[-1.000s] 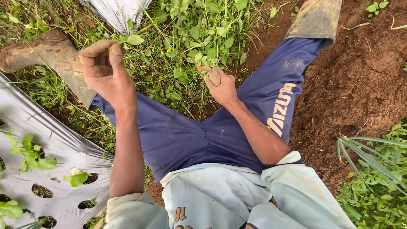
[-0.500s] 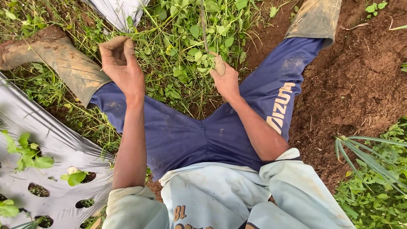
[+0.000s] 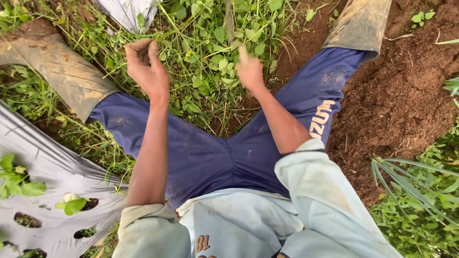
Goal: The person sits on the ground and uses a small hand hoe to loosen soil and pull weeds from a garden bed. They gather the uprooted weeds by hand and place them into a white plastic bag positioned to the left.
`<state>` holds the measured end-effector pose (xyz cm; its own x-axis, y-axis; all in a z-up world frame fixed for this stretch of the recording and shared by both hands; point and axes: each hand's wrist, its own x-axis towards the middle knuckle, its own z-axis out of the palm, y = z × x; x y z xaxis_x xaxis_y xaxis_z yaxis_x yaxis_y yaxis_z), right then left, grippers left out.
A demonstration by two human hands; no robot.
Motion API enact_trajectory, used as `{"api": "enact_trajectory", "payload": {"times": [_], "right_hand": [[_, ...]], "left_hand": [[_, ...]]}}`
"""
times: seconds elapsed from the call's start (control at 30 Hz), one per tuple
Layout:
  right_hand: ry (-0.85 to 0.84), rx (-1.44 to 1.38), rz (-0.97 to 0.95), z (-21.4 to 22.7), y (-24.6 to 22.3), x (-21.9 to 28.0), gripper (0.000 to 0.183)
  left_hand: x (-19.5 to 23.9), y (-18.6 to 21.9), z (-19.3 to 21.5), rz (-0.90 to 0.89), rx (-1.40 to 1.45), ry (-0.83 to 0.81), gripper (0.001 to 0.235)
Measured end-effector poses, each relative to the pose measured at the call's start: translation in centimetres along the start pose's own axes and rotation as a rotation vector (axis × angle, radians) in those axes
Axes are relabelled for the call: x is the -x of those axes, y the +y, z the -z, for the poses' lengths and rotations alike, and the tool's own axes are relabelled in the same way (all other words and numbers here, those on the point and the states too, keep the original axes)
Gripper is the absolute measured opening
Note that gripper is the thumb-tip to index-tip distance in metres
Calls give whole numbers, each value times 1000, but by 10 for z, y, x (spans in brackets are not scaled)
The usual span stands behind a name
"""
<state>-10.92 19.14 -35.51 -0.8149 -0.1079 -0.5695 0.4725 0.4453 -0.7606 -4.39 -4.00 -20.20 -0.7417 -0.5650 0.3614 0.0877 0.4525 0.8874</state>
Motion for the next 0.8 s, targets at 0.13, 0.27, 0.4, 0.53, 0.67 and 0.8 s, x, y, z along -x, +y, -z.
{"api": "enact_trajectory", "payload": {"times": [0.13, 0.27, 0.4, 0.53, 0.67, 0.8], "right_hand": [[-78, 146, -174, -12, 32, -18, 21], [37, -26, -11, -7, -5, 17, 15], [214, -314, 648, 1, -54, 30, 32], [258, -452, 612, -17, -29, 10, 19], [-117, 107, -97, -21, 5, -16, 15], [23, 75, -65, -15, 5, 10, 15]], "left_hand": [[-10, -26, -11, -48, -58, 27, 13], [-5, -33, -12, 20, -61, -4, 13], [-7, -48, -17, 61, -89, 15, 10], [-3, -51, -20, 82, -114, 22, 7], [1, -72, -24, 51, -233, 13, 9], [14, -86, -23, 144, -252, -54, 14]]}}
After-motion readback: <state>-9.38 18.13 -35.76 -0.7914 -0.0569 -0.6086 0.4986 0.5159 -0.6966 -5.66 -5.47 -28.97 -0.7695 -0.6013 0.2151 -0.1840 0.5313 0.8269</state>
